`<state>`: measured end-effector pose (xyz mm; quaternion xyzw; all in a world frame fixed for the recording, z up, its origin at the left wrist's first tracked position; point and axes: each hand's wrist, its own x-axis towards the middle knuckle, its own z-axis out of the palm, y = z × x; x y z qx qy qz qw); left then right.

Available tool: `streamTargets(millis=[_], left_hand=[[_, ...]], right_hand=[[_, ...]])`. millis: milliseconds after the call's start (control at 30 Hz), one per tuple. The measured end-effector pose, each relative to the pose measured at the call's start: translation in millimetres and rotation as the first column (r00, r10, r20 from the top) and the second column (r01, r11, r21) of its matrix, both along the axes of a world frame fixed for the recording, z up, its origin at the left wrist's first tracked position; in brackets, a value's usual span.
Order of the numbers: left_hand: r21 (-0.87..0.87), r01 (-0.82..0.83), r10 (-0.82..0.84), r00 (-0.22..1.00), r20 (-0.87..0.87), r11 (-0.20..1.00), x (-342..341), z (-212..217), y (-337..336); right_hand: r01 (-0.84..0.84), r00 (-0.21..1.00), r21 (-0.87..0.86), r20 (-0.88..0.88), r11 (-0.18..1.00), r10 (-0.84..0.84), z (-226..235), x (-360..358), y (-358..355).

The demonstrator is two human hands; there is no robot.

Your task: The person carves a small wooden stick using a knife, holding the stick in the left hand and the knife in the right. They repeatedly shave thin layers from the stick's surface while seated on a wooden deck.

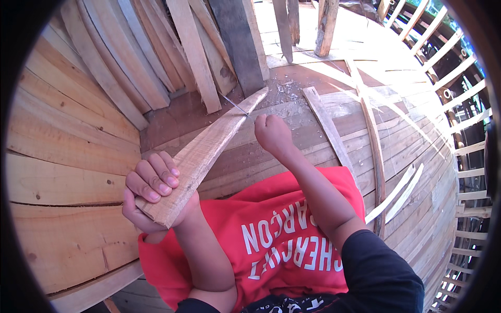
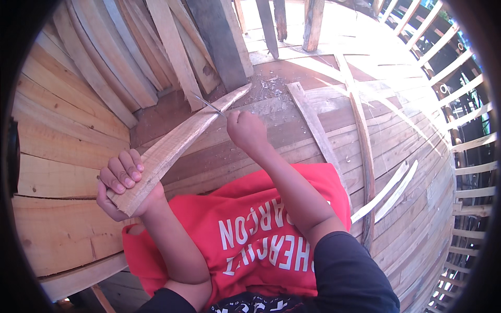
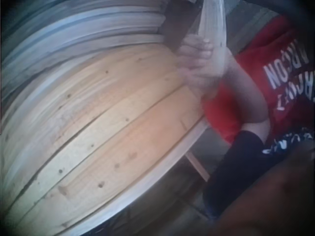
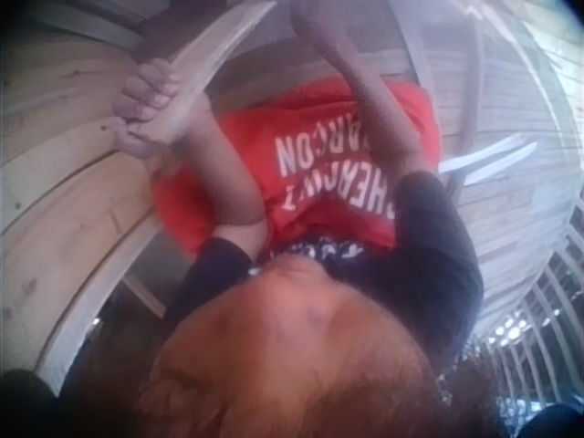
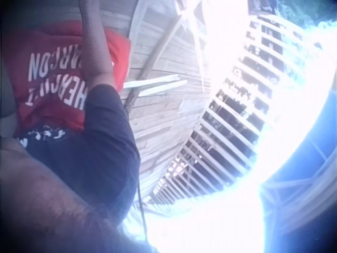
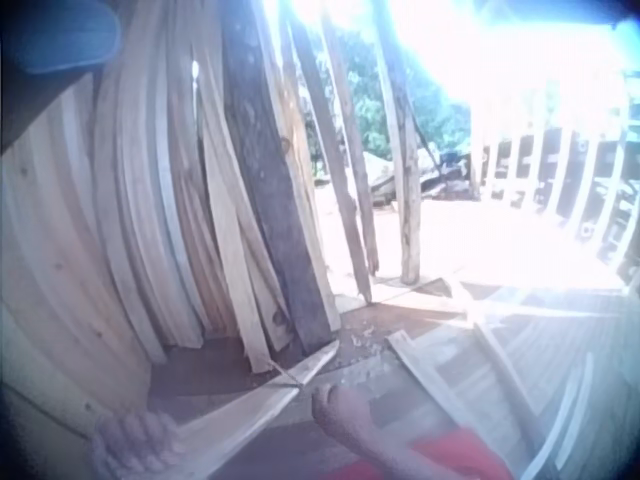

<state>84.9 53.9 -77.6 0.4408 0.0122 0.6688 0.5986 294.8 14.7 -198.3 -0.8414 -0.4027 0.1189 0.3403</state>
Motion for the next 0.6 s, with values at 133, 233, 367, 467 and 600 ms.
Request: streamTargets(millis=[133,233,367,467,600], left_hand=[[0.003,-0.026,0.026,0.999,0.045,1.000,-5,-4,2],[0.011,-0.006,0.006,1.000,0.026,1.000,-3,0,-1],[0.000,0.011,-0.011,0.998,0.067,1.000,-2,-1,1],[-0.021,-0.018,0.019,0.998,0.061,1.000,-9,-1,4],[-0.022,0.031,-0.030,0.999,0.046,0.999,1,7,-4]], right_hand=[[-0.126,0.981,-0.028,-0.155,0.992,0.121,63,-58,-15],[-0.052,0.998,0.015,-0.018,0.999,0.052,10,-20,-5],[0.042,0.993,-0.048,-0.108,0.998,-0.047,11,-19,2],[-0.110,0.978,-0.107,-0.188,0.988,0.088,55,-53,-8],[0.136,0.987,-0.075,-0.076,0.988,-0.141,-28,19,10]])
